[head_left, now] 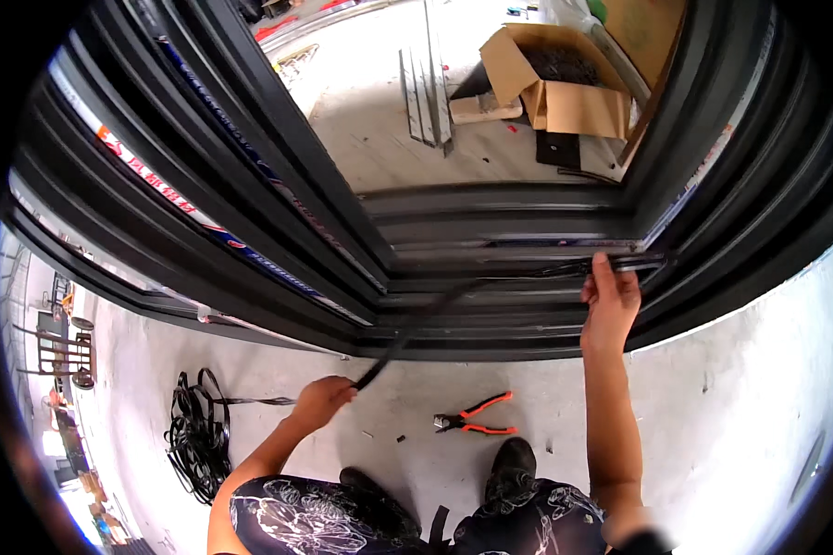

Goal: The person installs rubber weather stripping into the tracks of aluminum window frames, using wire cutters to trim the seal to length.

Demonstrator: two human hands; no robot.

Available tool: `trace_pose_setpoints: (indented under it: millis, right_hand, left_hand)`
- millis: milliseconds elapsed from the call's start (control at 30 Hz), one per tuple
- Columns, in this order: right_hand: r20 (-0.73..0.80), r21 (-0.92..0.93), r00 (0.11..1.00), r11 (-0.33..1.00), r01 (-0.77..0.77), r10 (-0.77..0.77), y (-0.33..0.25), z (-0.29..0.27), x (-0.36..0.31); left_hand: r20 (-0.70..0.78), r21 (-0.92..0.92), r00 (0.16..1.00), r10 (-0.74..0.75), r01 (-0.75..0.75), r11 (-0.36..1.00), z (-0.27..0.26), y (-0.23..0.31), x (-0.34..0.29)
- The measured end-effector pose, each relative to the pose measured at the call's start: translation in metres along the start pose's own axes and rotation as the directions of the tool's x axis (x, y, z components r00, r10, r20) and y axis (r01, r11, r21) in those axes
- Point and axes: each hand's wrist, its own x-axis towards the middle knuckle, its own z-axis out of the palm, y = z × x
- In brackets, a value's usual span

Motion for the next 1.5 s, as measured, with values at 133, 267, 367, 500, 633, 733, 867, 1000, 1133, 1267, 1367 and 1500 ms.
trace_pose_setpoints:
  millis: [133,267,367,500,633,733,867,1000,1133,1267,1367,1500]
  right_hand:
    - [0.066,-0.023,0.994,0.996,0.091,-0.089,0.008,-0.001,-0.01]
    - [0.19,-0.071,0.96,0.972,0.223,-0.206,0.01,0.0,-0.011]
    - [0.273,-0.043,0.922,0.954,0.296,-0.273,0.021,0.003,-0.016]
    - [0.364,-0.204,0.874,0.888,0.412,-0.322,0.033,0.002,-0.025]
    - [0.4,-0.23,0.84,0.847,0.479,-0.366,0.041,0.002,-0.027]
    - [0.254,0.028,0.958,0.991,0.134,-0.136,0.049,0.009,-0.023]
    - [0.157,0.244,0.985,0.969,0.025,-0.065,0.054,0.014,-0.018]
    - [0.092,0.122,0.979,0.978,0.168,-0.18,0.052,0.017,-0.02]
    - [0.192,-0.067,0.891,0.9,0.43,-0.412,0.049,0.009,-0.028]
    - [0.127,-0.01,0.94,0.947,0.32,-0.316,0.053,0.008,-0.029]
    - [0.126,0.041,0.97,0.978,0.202,-0.206,0.057,0.014,-0.032]
    - [0.187,0.02,0.975,0.992,0.121,-0.123,0.057,0.018,-0.037]
  left_hand:
    - [0.407,-0.443,0.878,0.251,-0.051,0.895,0.022,0.03,0.018]
    - [0.514,-0.489,0.796,0.32,-0.034,0.871,0.028,0.071,0.033]
    - [0.491,-0.468,0.821,0.29,-0.031,0.883,0.017,0.09,0.038]
    - [0.419,-0.427,0.867,0.269,-0.073,0.901,-0.01,0.1,0.047]
    - [0.374,-0.356,0.885,0.277,-0.139,0.924,-0.031,0.11,0.065]
    - [0.325,-0.476,0.875,0.359,-0.176,0.862,-0.034,0.127,0.077]
    - [0.381,-0.503,0.869,0.316,-0.092,0.86,-0.026,0.166,0.089]
    - [0.324,-0.512,0.867,0.378,-0.175,0.841,-0.016,0.225,0.109]
    - [0.244,-0.589,0.842,0.481,-0.266,0.763,-0.009,0.259,0.13]
    - [0.273,-0.595,0.858,0.435,-0.205,0.777,0.001,0.235,0.141]
    - [0.316,-0.558,0.888,0.335,-0.111,0.823,0.006,0.195,0.139]
    - [0.382,-0.386,0.874,0.301,-0.145,0.911,-0.001,0.149,0.124]
